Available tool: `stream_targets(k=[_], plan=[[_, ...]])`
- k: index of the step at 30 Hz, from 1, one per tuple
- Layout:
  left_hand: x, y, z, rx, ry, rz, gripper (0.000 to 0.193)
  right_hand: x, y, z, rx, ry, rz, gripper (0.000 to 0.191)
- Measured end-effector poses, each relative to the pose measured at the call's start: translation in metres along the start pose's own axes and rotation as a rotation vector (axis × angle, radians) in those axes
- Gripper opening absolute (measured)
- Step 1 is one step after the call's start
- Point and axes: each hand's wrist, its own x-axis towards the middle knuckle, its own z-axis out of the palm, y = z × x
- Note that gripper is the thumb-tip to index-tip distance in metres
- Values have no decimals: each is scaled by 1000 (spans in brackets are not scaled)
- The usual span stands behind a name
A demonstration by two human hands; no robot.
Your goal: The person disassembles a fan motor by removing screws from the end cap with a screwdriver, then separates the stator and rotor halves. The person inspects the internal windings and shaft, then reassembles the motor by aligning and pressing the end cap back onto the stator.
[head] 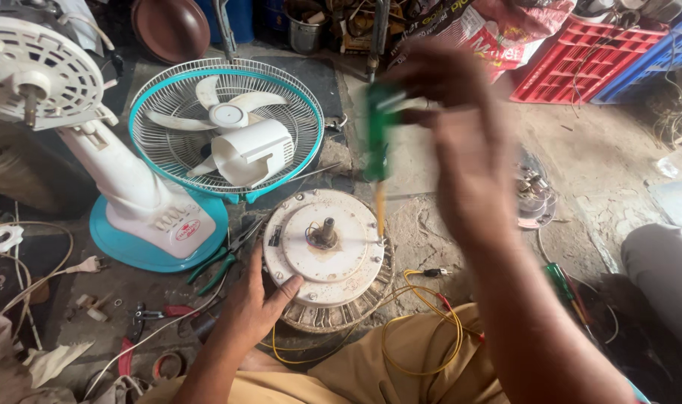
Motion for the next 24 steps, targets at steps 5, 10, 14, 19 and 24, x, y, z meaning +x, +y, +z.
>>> stream_targets(k=[5, 10, 14, 19, 24], plan=[[-5, 0, 3, 56, 42, 70, 95, -31, 23, 71, -279, -379, 243, 29], [-5, 7, -1, 65, 45, 121, 98, -92, 43, 95, -420, -413, -56, 24], [-9, 24, -7, 70, 109, 202, 93, -133, 65, 104, -482, -418, -19, 27], [-9, 30, -10, 34, 45, -304, 88, -145, 61, 76, -414, -79, 235, 25], [-2, 10, -3, 12, 90, -207, 61, -103, 23, -22, -207, 217, 174, 31]])
